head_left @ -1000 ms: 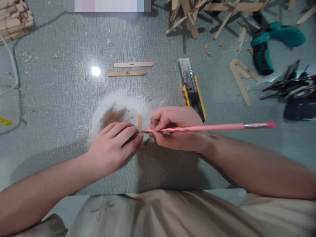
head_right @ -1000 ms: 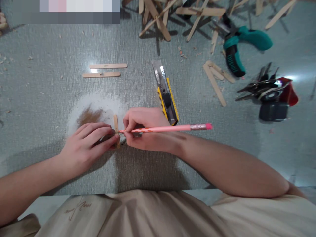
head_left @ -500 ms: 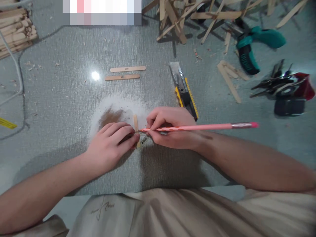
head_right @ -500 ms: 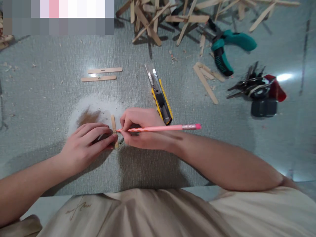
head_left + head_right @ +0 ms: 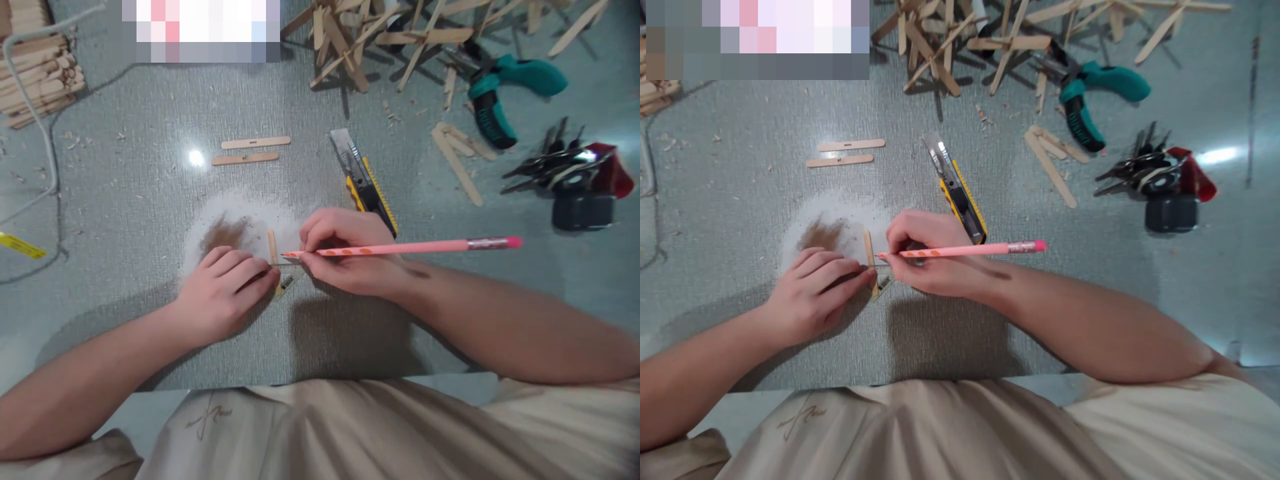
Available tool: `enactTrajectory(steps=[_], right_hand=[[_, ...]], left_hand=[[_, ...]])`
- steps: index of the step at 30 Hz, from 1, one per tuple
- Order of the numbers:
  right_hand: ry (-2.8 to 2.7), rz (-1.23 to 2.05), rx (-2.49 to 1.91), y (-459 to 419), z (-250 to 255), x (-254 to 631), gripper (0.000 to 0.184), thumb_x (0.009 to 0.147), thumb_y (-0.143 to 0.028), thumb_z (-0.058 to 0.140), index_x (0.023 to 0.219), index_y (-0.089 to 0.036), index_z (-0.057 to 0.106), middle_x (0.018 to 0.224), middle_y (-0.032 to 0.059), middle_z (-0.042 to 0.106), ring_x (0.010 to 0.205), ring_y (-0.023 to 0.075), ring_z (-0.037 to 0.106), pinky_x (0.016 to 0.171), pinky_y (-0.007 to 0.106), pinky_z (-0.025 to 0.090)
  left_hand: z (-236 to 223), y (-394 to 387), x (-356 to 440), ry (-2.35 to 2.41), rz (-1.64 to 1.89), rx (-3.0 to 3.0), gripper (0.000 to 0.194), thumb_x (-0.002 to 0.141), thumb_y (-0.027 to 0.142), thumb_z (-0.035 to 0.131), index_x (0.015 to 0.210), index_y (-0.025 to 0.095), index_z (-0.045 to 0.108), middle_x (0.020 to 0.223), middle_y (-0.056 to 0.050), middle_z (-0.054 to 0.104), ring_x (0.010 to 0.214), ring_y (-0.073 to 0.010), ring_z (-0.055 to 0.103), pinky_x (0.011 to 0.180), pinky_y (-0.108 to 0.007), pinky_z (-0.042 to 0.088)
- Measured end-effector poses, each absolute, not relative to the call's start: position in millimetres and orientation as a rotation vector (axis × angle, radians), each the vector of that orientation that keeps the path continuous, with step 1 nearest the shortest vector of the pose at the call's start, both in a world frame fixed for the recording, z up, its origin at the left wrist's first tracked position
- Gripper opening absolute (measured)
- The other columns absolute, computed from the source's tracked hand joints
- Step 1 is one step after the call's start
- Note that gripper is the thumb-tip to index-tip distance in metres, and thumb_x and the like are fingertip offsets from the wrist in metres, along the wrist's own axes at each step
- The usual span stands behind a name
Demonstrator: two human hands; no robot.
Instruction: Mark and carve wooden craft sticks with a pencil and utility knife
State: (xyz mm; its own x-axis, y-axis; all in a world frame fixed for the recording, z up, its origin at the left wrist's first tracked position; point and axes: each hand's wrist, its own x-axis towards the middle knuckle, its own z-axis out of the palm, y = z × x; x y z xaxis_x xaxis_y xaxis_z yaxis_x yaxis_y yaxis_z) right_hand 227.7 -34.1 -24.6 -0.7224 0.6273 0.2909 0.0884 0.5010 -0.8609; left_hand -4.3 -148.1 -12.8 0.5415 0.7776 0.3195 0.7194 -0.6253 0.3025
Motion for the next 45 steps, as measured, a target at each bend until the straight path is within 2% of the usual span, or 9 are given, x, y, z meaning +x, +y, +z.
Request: enactTrajectory(steps=[3, 5, 8, 13, 20, 26, 35, 41, 45], right_hand=[[-2.155, 1.171, -0.589, -35, -25, 228, 0.011, 0.094, -0.020, 0.066, 0.085, -0.023, 0.060, 0.080, -0.0022, 0.068, 0.071, 0.0115, 0.065, 0.064, 0.025, 0.050], [-2.205, 1.094, -0.538, -35, -27, 227, 0.008, 0.098, -0.016, 0.061, 0.096, -0.023, 0.065, 0.092, 0.0004, 0.073, 0.082, 0.0129, 0.069, 0.072, 0.026, 0.054], [-2.375, 0.825, -0.377, -35, -30, 228, 0.019, 0.105, -0.015, 0.052, 0.109, -0.023, 0.068, 0.112, 0.0037, 0.075, 0.097, 0.0151, 0.070, 0.084, 0.030, 0.056], [-2.649, 0.413, -0.279, -34, -33, 229, 0.030, 0.111, -0.021, 0.042, 0.113, -0.018, 0.072, 0.117, 0.0078, 0.077, 0.093, 0.0198, 0.062, 0.083, 0.036, 0.049], [-2.683, 0.442, -0.294, -34, -37, 230, 0.032, 0.112, -0.021, 0.040, 0.126, -0.017, 0.069, 0.129, 0.0087, 0.075, 0.100, 0.0219, 0.062, 0.087, 0.040, 0.045], [-2.715, 0.461, -0.288, -33, -34, 230, 0.032, 0.112, -0.021, 0.041, 0.125, -0.016, 0.070, 0.134, 0.0078, 0.075, 0.102, 0.0226, 0.064, 0.089, 0.041, 0.045], [-2.711, 0.495, -0.299, -34, -35, 230, 0.032, 0.112, -0.022, 0.041, 0.120, -0.021, 0.072, 0.135, 0.0074, 0.075, 0.105, 0.0230, 0.066, 0.089, 0.042, 0.045], [-2.656, 0.419, -0.164, -30, -36, 232, 0.022, 0.105, -0.015, 0.053, 0.093, -0.018, 0.071, 0.122, 0.0088, 0.076, 0.096, 0.0209, 0.061, 0.087, 0.038, 0.045], [-2.661, 0.478, -0.078, -29, -34, 234, 0.020, 0.102, -0.012, 0.055, 0.092, -0.016, 0.071, 0.110, 0.0080, 0.076, 0.090, 0.0192, 0.057, 0.089, 0.039, 0.043]], left_hand=[[-12, -149, -5, 1.231, 0.616, 2.697, 0.021, 0.104, 0.014, 0.055, 0.121, 0.014, 0.067, 0.104, -0.005, 0.077, 0.087, -0.0179, 0.066, 0.081, -0.035, 0.051], [-11, -150, -4, 1.170, 0.598, 2.733, 0.024, 0.105, 0.014, 0.053, 0.125, 0.013, 0.067, 0.109, -0.006, 0.078, 0.090, -0.0179, 0.067, 0.080, -0.035, 0.050], [-10, -151, -1, 1.121, 0.563, 2.772, 0.024, 0.105, 0.015, 0.056, 0.125, 0.014, 0.069, 0.113, -0.004, 0.079, 0.092, -0.0169, 0.069, 0.078, -0.035, 0.049], [-8, -152, 0, 1.176, 0.569, 2.815, 0.021, 0.104, 0.031, 0.065, 0.115, 0.014, 0.073, 0.117, -0.005, 0.079, 0.105, -0.0203, 0.074, 0.086, -0.036, 0.054], [-9, -152, -3, 1.272, 0.635, 2.738, 0.013, 0.099, 0.024, 0.070, 0.107, 0.014, 0.071, 0.112, -0.010, 0.079, 0.109, -0.0250, 0.077, 0.085, -0.035, 0.062], [-12, -151, -4, 1.320, 0.624, 2.684, 0.022, 0.098, 0.019, 0.071, 0.119, 0.011, 0.069, 0.115, -0.013, 0.077, 0.114, -0.0290, 0.076, 0.090, -0.039, 0.066], [-17, -151, -7, 1.388, 0.647, 2.632, 0.023, 0.098, 0.018, 0.071, 0.120, 0.014, 0.070, 0.121, -0.013, 0.077, 0.125, -0.0333, 0.072, 0.101, -0.047, 0.066], [-14, -149, -6, 1.428, 0.614, 2.637, 0.022, 0.099, 0.023, 0.072, 0.119, 0.014, 0.070, 0.122, -0.011, 0.078, 0.122, -0.0326, 0.074, 0.097, -0.044, 0.068], [-14, -148, -5, 1.436, 0.626, 2.617, 0.023, 0.098, 0.023, 0.073, 0.118, 0.012, 0.070, 0.122, -0.013, 0.078, 0.121, -0.0334, 0.074, 0.099, -0.045, 0.067]])
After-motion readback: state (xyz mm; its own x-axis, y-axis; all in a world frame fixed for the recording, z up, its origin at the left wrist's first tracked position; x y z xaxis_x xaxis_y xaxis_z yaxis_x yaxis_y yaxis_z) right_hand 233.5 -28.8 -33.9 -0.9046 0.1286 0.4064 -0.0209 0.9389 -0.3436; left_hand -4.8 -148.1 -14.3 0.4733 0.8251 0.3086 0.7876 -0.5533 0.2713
